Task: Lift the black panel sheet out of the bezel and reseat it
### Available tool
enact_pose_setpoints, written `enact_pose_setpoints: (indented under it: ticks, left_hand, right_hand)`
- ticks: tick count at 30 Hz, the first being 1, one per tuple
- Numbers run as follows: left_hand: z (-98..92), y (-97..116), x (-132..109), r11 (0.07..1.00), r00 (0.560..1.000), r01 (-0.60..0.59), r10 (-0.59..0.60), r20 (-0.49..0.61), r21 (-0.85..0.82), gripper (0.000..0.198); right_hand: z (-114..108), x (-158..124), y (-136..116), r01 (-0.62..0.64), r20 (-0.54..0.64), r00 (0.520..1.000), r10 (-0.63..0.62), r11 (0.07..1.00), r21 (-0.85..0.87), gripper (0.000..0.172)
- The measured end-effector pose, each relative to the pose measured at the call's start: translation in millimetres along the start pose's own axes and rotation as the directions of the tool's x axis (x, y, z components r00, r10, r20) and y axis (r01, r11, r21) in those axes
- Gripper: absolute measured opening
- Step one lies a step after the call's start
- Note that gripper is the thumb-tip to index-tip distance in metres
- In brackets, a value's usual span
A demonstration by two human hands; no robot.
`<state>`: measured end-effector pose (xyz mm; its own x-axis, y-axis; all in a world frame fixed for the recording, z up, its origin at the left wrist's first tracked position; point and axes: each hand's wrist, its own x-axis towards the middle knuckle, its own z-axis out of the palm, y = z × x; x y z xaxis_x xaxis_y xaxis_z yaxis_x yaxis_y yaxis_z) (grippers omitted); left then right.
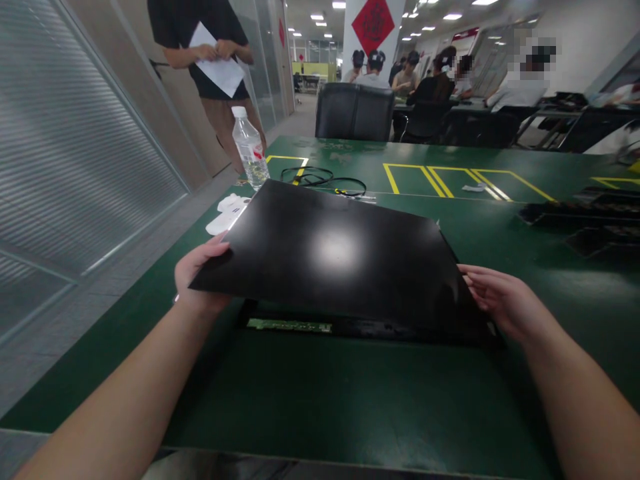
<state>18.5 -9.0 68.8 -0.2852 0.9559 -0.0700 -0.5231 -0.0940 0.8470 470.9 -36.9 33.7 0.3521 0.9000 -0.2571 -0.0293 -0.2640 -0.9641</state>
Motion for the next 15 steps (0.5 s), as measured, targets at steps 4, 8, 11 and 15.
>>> enact_pose_setpoints:
  ticks: [4, 8, 11, 15]
  left_hand:
    - [0.4, 0.0, -1.2, 0.999, 1.0, 0.014, -0.014, 0.003, 0.042, 0.054]
    - [-2.1, -1.1, -1.4, 0.996, 0.999, -0.001, -0.002, 0.032, 0.094, 0.048]
    - [-7.0, -2.6, 0.1, 0.993, 0.999, -0.01, 0.004, 0.048, 0.116, 0.036]
    - [-15.4, -5.3, 3.2, 0.988, 0.994, -0.034, 0.019, 0.107, 0.148, 0.036]
  right_hand:
    - [-2.7, 2.4, -0.3, -0.008, 0.002, 1.0, 0.008, 1.0, 0.003, 0.037]
    - [-3.5, 3.0, -0.9, 0.022, 0.011, 1.0, -0.022, 0.999, -0.027, 0.042]
    - [-3.9, 3.5, -1.0, 0.045, -0.02, 0.999, -0.046, 0.998, -0.035, 0.041]
    - [-6.4, 5.9, 1.5, 0.102, -0.057, 0.993, -0.106, 0.992, -0.077, 0.041]
